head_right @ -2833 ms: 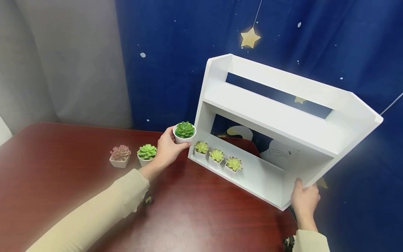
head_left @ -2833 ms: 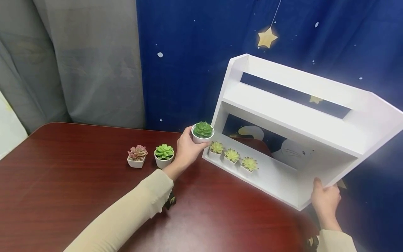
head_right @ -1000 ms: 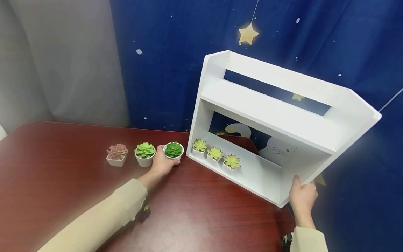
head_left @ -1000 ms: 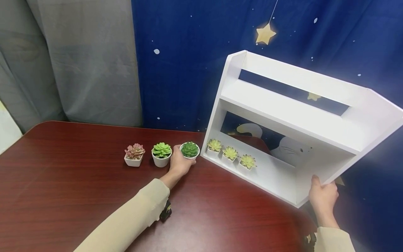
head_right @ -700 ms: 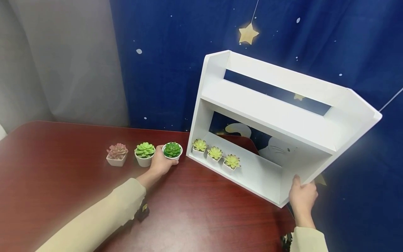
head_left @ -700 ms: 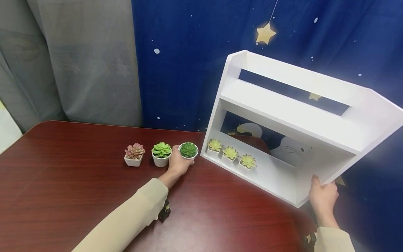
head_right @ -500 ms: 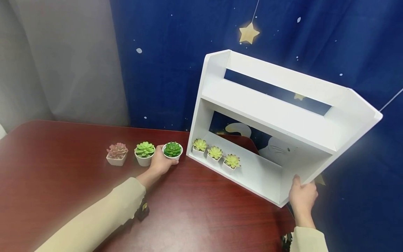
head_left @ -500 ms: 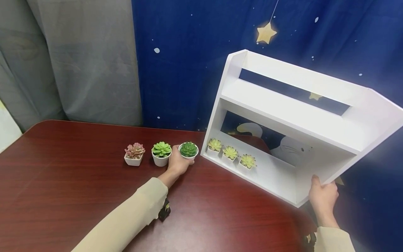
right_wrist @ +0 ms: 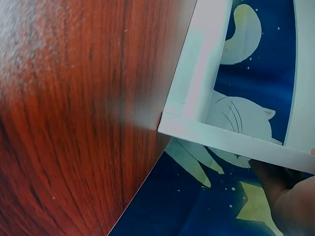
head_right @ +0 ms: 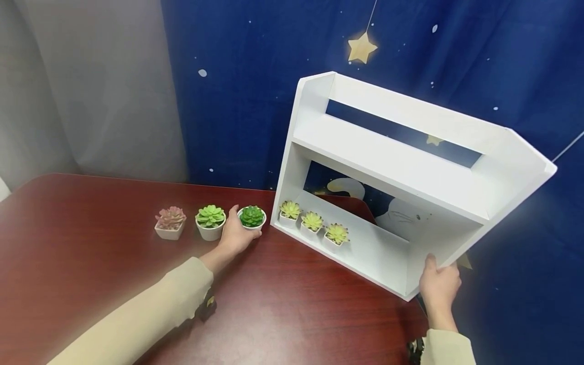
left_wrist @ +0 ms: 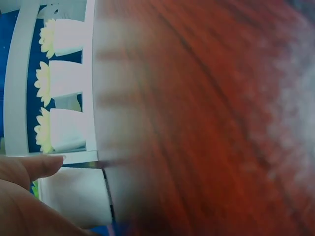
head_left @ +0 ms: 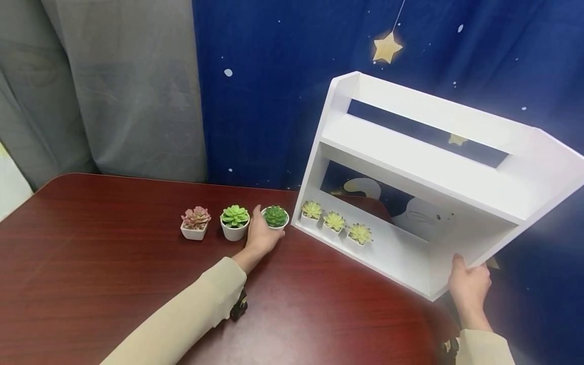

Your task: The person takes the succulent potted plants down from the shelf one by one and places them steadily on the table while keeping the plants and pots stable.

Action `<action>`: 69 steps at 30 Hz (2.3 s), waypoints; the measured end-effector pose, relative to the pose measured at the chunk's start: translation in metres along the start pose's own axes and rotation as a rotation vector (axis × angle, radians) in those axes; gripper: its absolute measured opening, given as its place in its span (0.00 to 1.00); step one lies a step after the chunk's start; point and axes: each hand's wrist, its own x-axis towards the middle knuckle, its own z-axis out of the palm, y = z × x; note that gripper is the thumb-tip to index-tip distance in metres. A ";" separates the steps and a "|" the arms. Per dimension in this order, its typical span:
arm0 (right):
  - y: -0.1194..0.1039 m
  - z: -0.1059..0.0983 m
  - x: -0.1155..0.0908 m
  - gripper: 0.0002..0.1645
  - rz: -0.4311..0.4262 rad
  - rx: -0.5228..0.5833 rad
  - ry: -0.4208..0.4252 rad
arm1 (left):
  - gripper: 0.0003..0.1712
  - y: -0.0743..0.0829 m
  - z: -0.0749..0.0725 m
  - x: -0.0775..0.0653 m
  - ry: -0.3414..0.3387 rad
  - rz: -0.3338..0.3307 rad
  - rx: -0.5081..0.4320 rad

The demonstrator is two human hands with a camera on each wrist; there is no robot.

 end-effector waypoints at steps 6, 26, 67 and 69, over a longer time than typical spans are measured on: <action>0.000 0.000 0.000 0.32 -0.002 -0.001 0.005 | 0.61 0.011 -0.004 -0.002 -0.001 0.035 0.056; -0.001 0.000 0.000 0.32 0.006 -0.004 -0.001 | 0.37 0.039 0.000 -0.028 0.084 0.641 0.406; 0.001 0.002 0.001 0.33 -0.006 -0.003 0.006 | 0.47 0.032 0.077 -0.017 -0.096 0.148 0.112; 0.001 0.002 0.001 0.33 -0.005 -0.006 0.006 | 0.46 0.031 0.080 -0.014 -0.086 0.143 0.100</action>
